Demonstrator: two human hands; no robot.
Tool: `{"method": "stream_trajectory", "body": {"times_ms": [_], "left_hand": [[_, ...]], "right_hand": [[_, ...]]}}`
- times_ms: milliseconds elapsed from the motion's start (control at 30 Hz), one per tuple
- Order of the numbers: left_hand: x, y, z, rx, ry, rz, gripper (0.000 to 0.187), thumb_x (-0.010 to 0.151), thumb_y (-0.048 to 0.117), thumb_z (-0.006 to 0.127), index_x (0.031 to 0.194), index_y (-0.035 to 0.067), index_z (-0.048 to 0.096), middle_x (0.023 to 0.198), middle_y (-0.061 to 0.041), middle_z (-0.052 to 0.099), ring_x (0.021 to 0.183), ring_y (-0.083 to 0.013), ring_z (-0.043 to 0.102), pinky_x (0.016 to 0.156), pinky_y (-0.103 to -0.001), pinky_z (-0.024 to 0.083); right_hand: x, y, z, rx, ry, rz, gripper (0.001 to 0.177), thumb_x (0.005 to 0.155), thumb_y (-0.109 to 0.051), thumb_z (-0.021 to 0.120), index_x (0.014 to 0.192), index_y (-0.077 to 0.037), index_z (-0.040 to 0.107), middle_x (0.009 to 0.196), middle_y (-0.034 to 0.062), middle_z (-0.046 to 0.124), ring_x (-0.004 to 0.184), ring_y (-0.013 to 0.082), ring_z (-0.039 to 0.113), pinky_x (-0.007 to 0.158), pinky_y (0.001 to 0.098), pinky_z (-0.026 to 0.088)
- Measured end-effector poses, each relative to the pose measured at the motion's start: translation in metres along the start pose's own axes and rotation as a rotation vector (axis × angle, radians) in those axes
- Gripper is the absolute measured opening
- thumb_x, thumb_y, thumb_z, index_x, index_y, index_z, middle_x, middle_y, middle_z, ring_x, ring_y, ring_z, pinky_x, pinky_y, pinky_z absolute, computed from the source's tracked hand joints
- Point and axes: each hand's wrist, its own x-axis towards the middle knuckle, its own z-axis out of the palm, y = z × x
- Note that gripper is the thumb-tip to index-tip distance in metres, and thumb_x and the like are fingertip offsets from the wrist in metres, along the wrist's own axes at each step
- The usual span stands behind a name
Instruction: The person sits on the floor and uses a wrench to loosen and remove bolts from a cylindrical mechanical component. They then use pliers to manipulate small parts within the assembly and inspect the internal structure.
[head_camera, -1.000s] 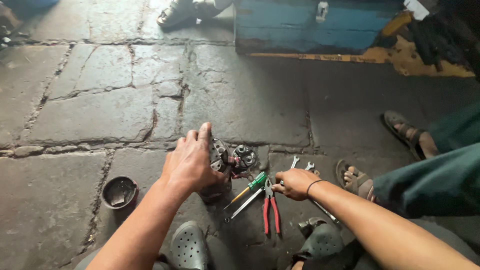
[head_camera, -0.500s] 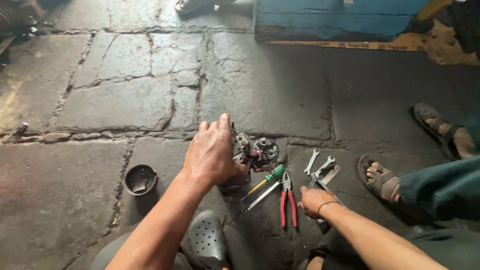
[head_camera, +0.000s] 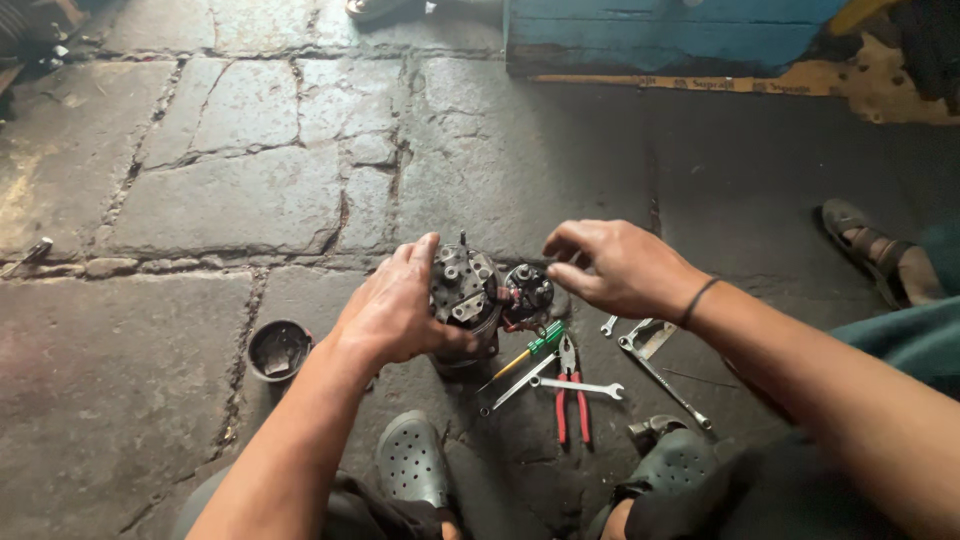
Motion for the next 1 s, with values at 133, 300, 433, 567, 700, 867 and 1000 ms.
{"method": "stream_trajectory", "body": {"times_ms": [133,300,433,567,700,867,1000], "left_hand": [[0.008,-0.020,0.023,-0.170,0.177,0.122,0.121,0.065,0.062,0.087,0.154,0.002,0.032,0.153,-0.022,0.043,0.143,-0.0342,0.042,0.116,-0.041,0.035],[0.019,-0.034,0.040,-0.077,0.256,0.196,0.109,0.079,0.072,0.068,0.153,-0.002,0.036,0.144,-0.027,0.053,0.133,-0.0392,0.053,0.110,-0.045,0.042],[0.036,-0.041,0.038,-0.135,0.341,0.247,0.105,0.084,0.072,0.064,0.150,-0.006,0.041,0.135,-0.028,0.061,0.127,-0.0391,0.060,0.108,-0.045,0.047],[0.057,-0.048,0.029,-0.287,0.366,0.130,0.098,0.081,0.074,0.062,0.143,-0.001,0.054,0.126,-0.026,0.068,0.118,-0.0352,0.067,0.101,-0.044,0.051],[0.081,-0.056,0.025,-0.419,0.440,-0.017,0.081,0.089,0.072,0.054,0.133,0.005,0.066,0.123,-0.024,0.071,0.118,-0.0345,0.068,0.100,-0.043,0.052],[0.102,-0.056,0.022,-0.477,0.476,-0.129,0.071,0.095,0.069,0.047,0.131,0.012,0.069,0.123,-0.023,0.072,0.121,-0.0378,0.066,0.099,-0.045,0.051],[0.102,-0.048,0.016,-0.597,0.386,-0.156,0.079,0.089,0.071,0.048,0.133,0.008,0.065,0.128,-0.023,0.070,0.124,-0.0355,0.066,0.101,-0.044,0.050]], "right_hand": [[0.002,0.000,0.015,-0.056,-0.139,-0.014,0.070,0.086,-0.050,0.073,0.140,-0.013,0.048,0.135,0.0186,0.058,0.123,0.0341,0.060,0.102,0.0430,0.049],[0.015,0.005,0.049,0.047,-0.154,-0.154,0.114,0.069,-0.052,0.085,0.157,-0.008,0.027,0.141,0.0246,0.051,0.129,0.0388,0.053,0.104,0.0430,0.045],[0.023,0.000,0.047,0.058,-0.101,-0.094,0.106,0.063,-0.056,0.085,0.146,-0.007,0.040,0.132,0.0198,0.064,0.125,0.0332,0.062,0.104,0.0406,0.049],[0.025,-0.014,0.044,0.074,-0.033,-0.052,0.103,0.064,-0.060,0.085,0.143,-0.009,0.045,0.128,0.0211,0.065,0.120,0.0345,0.065,0.101,0.0419,0.051],[0.034,-0.027,0.048,0.141,0.030,-0.012,0.095,0.065,-0.058,0.080,0.142,-0.011,0.050,0.124,0.0207,0.068,0.117,0.0356,0.067,0.099,0.0425,0.052],[0.061,-0.021,0.050,0.131,0.083,0.025,0.094,0.069,-0.058,0.079,0.143,-0.008,0.047,0.124,0.0237,0.067,0.118,0.0381,0.065,0.100,0.0437,0.051],[0.083,-0.002,0.048,0.131,0.092,0.007,0.095,0.068,-0.050,0.082,0.144,-0.006,0.045,0.123,0.0256,0.067,0.118,0.0381,0.065,0.100,0.0433,0.051]]}}
